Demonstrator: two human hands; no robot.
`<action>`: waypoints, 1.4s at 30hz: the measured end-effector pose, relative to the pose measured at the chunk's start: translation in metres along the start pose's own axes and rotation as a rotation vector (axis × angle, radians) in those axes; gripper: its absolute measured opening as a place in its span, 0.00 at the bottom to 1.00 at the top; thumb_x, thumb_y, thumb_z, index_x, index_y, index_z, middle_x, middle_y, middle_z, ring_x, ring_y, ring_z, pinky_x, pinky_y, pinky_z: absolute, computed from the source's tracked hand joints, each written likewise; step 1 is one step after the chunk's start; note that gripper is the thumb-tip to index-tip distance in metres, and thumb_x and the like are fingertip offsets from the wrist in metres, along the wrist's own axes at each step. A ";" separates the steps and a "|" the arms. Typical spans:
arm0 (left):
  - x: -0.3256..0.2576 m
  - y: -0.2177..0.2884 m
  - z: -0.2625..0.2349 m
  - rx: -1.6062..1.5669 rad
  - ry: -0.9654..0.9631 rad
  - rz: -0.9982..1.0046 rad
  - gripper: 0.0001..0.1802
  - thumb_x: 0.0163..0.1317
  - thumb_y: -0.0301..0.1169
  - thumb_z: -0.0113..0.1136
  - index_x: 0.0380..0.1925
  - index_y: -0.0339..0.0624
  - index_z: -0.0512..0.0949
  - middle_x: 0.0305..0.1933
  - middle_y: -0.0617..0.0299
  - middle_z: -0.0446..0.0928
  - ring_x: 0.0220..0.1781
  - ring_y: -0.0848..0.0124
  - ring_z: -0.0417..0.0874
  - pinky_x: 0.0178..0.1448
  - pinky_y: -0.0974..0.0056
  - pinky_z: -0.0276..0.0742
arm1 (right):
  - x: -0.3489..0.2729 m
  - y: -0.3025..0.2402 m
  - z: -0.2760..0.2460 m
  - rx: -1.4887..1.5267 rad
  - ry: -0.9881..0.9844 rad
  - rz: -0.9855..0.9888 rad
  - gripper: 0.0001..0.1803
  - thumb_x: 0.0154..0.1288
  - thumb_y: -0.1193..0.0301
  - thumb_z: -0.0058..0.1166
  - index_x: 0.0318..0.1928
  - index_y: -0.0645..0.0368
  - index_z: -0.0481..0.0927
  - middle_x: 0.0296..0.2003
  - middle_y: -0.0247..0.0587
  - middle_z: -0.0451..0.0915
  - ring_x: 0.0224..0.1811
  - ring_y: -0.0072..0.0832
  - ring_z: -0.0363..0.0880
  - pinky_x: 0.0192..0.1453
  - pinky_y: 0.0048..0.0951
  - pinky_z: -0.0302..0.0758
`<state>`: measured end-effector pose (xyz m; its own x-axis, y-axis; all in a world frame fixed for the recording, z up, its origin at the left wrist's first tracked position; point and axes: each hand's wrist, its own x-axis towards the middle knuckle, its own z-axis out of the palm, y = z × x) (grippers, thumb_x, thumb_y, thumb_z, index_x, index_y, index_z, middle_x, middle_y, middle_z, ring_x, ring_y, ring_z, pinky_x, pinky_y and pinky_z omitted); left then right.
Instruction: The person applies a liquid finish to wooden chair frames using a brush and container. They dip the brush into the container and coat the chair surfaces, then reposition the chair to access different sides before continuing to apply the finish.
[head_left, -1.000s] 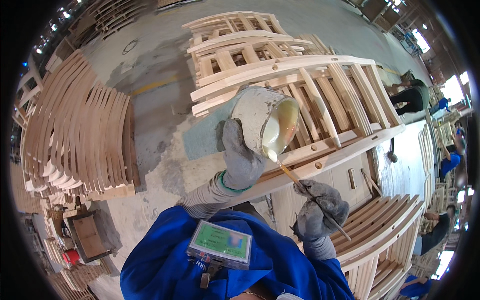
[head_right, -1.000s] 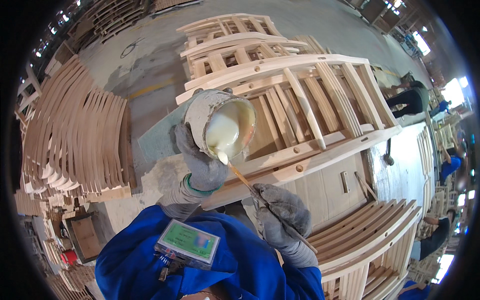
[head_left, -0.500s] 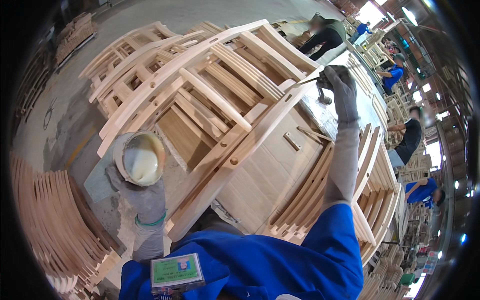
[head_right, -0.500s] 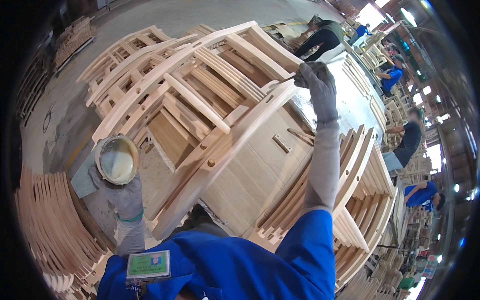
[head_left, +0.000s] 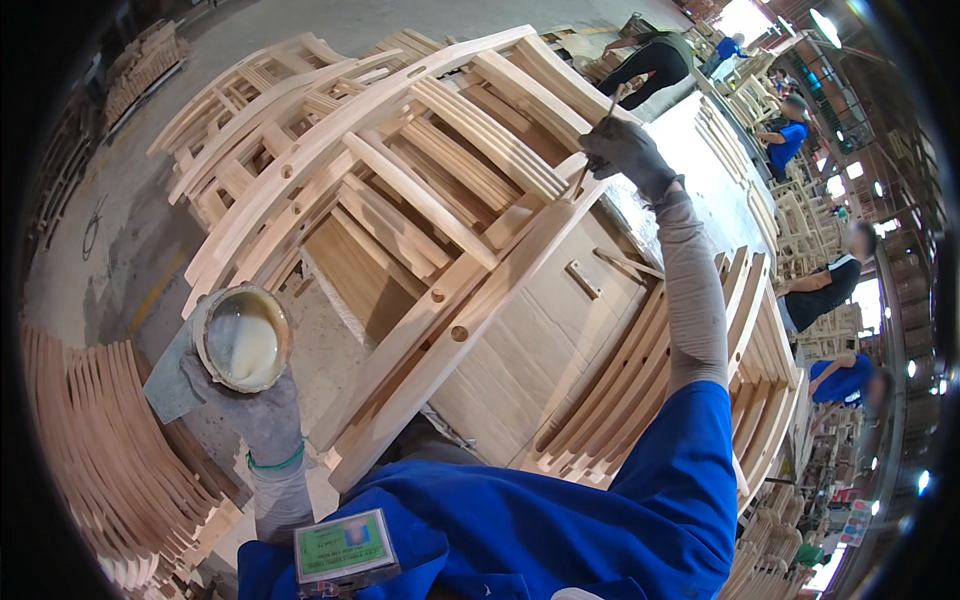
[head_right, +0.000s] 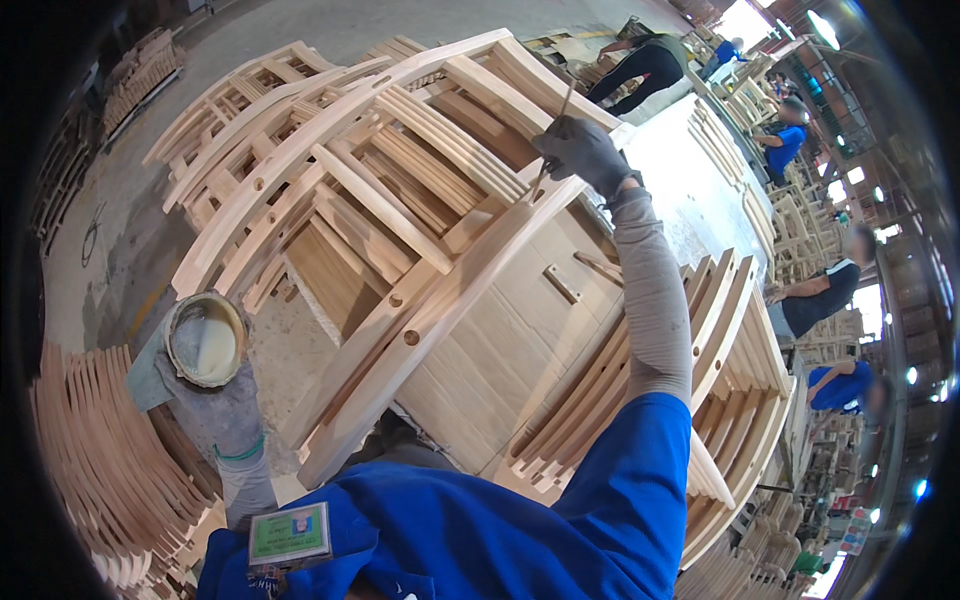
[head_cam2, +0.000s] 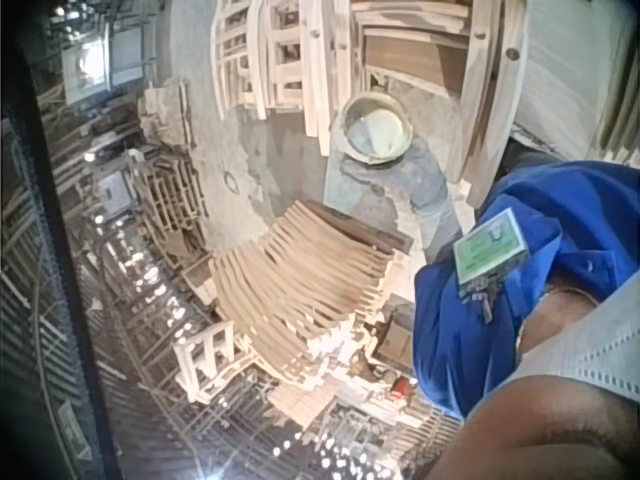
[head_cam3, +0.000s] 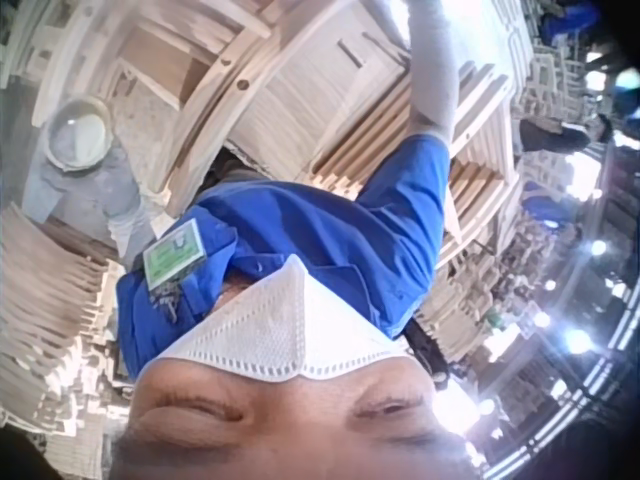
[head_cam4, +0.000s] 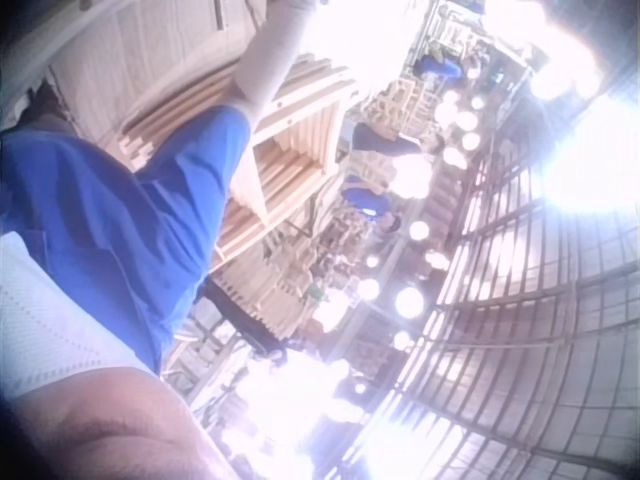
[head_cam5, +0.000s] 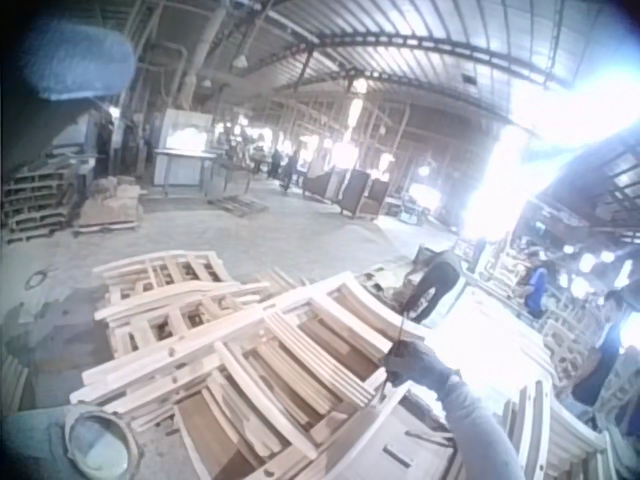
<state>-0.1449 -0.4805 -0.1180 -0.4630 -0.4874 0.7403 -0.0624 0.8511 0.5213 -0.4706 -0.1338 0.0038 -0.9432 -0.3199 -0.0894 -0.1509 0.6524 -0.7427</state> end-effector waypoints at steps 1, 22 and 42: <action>0.001 0.000 -0.001 0.024 -0.003 0.014 0.43 0.49 0.35 0.66 0.60 0.31 0.53 0.55 0.46 0.68 0.55 0.55 0.72 0.59 0.56 0.67 | 0.003 -0.002 0.004 -0.050 -0.004 0.025 0.14 0.57 0.65 0.56 0.31 0.67 0.75 0.22 0.38 0.77 0.22 0.23 0.77 0.27 0.21 0.76; 0.012 0.012 -0.001 -0.250 -0.067 -0.127 0.36 0.50 0.24 0.64 0.58 0.34 0.57 0.57 0.49 0.67 0.57 0.61 0.70 0.62 0.59 0.64 | 0.001 -0.006 -0.001 -0.003 -0.160 -0.124 0.09 0.55 0.67 0.58 0.30 0.61 0.77 0.22 0.34 0.77 0.23 0.19 0.75 0.29 0.20 0.74; 0.003 0.010 0.004 -0.080 -0.002 -0.073 0.40 0.49 0.21 0.64 0.60 0.34 0.52 0.60 0.47 0.62 0.59 0.59 0.68 0.61 0.59 0.67 | 0.003 -0.009 -0.005 0.081 -0.238 -0.123 0.10 0.53 0.68 0.61 0.30 0.62 0.78 0.23 0.34 0.78 0.24 0.20 0.78 0.29 0.20 0.74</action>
<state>-0.1504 -0.4725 -0.1123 -0.4618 -0.5474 0.6979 -0.0251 0.7946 0.6066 -0.4735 -0.1377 0.0134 -0.8218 -0.5520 -0.1413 -0.2273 0.5449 -0.8071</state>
